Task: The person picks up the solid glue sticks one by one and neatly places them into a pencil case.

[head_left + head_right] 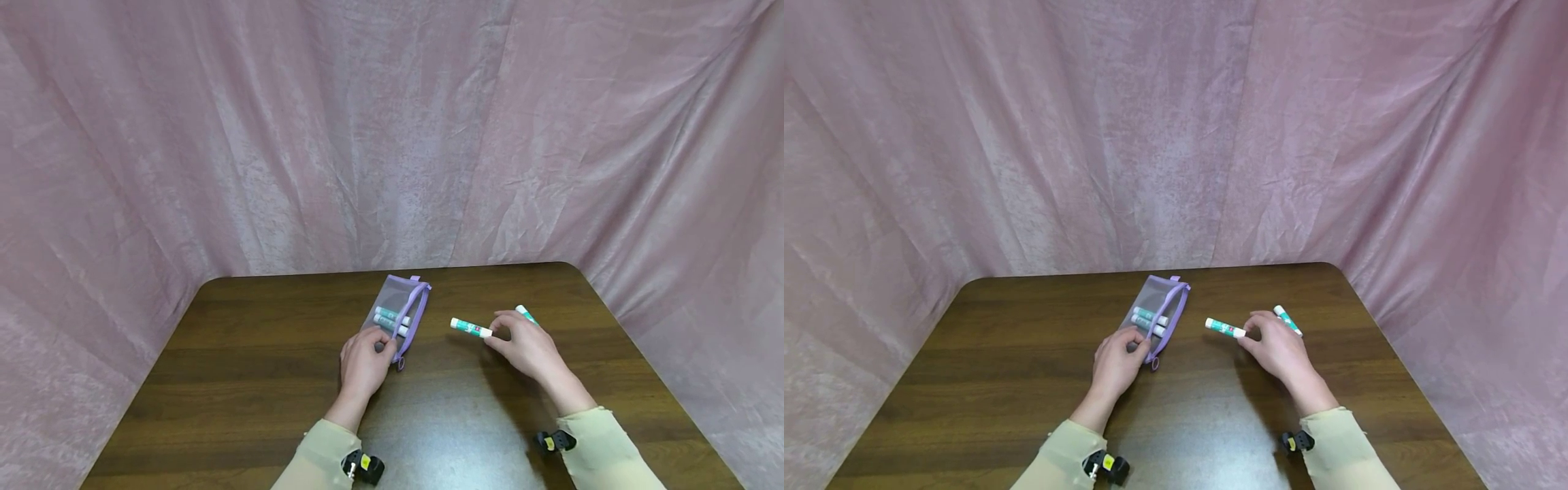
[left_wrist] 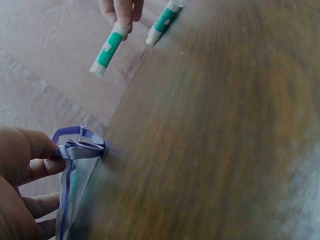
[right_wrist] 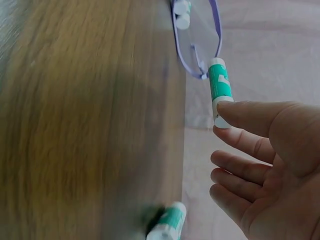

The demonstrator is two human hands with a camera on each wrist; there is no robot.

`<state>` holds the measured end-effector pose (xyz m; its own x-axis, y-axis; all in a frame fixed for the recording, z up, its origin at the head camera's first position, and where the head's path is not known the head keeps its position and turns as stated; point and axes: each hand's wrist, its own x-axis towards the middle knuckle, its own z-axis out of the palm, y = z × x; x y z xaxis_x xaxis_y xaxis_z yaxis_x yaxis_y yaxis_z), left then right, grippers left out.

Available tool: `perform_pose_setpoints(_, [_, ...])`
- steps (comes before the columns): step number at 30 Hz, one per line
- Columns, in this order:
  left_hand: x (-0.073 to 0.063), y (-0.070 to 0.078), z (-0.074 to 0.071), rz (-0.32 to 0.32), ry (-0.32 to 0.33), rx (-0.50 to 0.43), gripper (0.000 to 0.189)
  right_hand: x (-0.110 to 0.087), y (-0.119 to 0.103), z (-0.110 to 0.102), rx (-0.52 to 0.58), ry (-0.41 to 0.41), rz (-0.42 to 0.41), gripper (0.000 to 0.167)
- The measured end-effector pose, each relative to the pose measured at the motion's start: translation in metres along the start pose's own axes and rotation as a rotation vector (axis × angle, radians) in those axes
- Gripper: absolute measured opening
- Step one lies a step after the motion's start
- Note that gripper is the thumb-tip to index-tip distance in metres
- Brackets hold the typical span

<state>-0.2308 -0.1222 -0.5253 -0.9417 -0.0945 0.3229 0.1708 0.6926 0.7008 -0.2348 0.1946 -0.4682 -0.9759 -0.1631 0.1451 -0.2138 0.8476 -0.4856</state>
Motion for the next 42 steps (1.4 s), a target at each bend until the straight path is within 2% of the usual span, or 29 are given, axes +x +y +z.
perform_pose_setpoints(16, [-0.001,-0.001,-0.001,0.004,0.002,0.004,0.02,0.023,-0.017,0.026,-0.021,-0.009,-0.052,0.013])
perform_pose_setpoints(29, [-0.001,-0.002,0.0,0.0,0.006,0.006,0.02,0.04,-0.024,0.039,-0.034,-0.03,-0.045,0.015])
perform_pose_setpoints(36, [-0.001,-0.001,-0.001,-0.024,-0.015,-0.003,0.021,0.047,-0.025,0.041,-0.039,-0.039,-0.035,0.016])
perform_pose_setpoints(42, [0.0,-0.001,-0.002,-0.01,-0.006,-0.004,0.02,0.052,-0.026,0.043,-0.039,-0.058,-0.01,0.017])
